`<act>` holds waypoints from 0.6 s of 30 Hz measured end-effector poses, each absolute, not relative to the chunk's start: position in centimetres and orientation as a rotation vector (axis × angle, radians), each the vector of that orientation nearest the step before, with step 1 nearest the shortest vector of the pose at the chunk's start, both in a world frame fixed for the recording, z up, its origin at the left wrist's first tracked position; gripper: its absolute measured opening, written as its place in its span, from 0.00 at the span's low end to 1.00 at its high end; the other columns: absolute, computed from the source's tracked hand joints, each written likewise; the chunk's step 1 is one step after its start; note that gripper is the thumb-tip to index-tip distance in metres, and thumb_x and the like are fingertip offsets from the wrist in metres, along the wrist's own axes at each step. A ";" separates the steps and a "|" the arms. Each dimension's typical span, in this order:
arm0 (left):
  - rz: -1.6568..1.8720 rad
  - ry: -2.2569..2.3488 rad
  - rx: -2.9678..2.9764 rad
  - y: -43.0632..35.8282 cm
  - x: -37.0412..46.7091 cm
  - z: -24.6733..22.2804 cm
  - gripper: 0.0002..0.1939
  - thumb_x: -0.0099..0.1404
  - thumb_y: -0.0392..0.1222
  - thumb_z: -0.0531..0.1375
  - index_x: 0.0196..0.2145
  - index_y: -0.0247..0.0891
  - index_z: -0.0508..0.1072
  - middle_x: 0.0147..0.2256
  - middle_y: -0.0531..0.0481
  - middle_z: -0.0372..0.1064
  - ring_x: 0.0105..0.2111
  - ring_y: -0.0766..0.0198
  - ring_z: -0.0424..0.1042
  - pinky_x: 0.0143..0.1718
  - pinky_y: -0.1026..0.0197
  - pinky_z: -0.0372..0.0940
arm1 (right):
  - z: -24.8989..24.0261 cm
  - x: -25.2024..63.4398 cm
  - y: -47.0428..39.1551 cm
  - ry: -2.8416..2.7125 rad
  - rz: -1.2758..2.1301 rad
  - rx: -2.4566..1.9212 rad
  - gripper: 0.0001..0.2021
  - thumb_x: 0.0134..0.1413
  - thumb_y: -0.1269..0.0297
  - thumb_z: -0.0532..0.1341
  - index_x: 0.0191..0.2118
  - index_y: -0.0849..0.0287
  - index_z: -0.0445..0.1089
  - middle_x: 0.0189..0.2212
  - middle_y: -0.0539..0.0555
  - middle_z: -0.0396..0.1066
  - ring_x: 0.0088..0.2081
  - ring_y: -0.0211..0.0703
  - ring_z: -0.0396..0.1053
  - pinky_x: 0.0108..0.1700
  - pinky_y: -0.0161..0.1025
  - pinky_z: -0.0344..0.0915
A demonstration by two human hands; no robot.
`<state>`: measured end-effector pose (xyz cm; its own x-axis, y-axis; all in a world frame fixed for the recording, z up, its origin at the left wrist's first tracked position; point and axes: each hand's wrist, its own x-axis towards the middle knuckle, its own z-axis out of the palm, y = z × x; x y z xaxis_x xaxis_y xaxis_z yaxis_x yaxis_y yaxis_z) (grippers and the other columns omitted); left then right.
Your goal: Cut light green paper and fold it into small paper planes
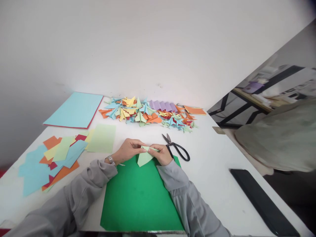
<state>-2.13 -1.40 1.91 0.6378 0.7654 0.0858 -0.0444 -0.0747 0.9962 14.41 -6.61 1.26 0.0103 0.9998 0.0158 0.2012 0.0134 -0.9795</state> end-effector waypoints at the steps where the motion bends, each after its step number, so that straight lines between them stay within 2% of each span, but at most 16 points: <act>1: 0.751 0.627 1.504 -1.4 -2.1 1.9 0.14 0.48 0.42 0.65 0.33 0.32 0.76 0.26 0.47 0.69 0.27 0.66 0.66 0.28 0.64 0.61 | 1.3 14.4 -6.6 -1.367 1.073 -1.353 0.17 0.37 0.51 0.62 0.18 0.62 0.69 0.13 0.47 0.59 0.18 0.32 0.52 0.21 0.33 0.50; 8: 0.757 0.626 1.436 -1.3 -2.0 1.7 0.11 0.44 0.39 0.67 0.27 0.31 0.76 0.25 0.49 0.69 0.24 0.70 0.64 0.26 0.66 0.58 | 1.3 14.3 -6.6 -1.395 1.035 -1.348 0.15 0.37 0.53 0.62 0.18 0.62 0.69 0.14 0.48 0.61 0.19 0.34 0.55 0.23 0.33 0.53; 15: 0.708 0.599 1.540 -1.3 -2.2 1.9 0.12 0.47 0.41 0.65 0.31 0.32 0.76 0.27 0.49 0.68 0.24 0.71 0.62 0.23 0.67 0.56 | 1.3 14.4 -6.6 -1.389 1.056 -1.361 0.15 0.36 0.53 0.63 0.16 0.62 0.69 0.12 0.48 0.60 0.18 0.32 0.53 0.22 0.33 0.51; 18: 0.711 0.595 1.568 -1.2 -2.2 1.9 0.12 0.48 0.41 0.64 0.31 0.33 0.76 0.27 0.48 0.69 0.26 0.69 0.64 0.25 0.66 0.58 | 1.5 14.3 -6.6 -1.400 1.048 -1.367 0.15 0.35 0.53 0.63 0.16 0.62 0.70 0.12 0.48 0.60 0.18 0.33 0.54 0.22 0.33 0.52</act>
<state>-2.17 -1.25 1.88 0.6766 0.7291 0.1028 -0.0273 -0.1147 0.9930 14.34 -6.60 1.45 0.0040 0.9993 0.0365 0.2471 0.0344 -0.9684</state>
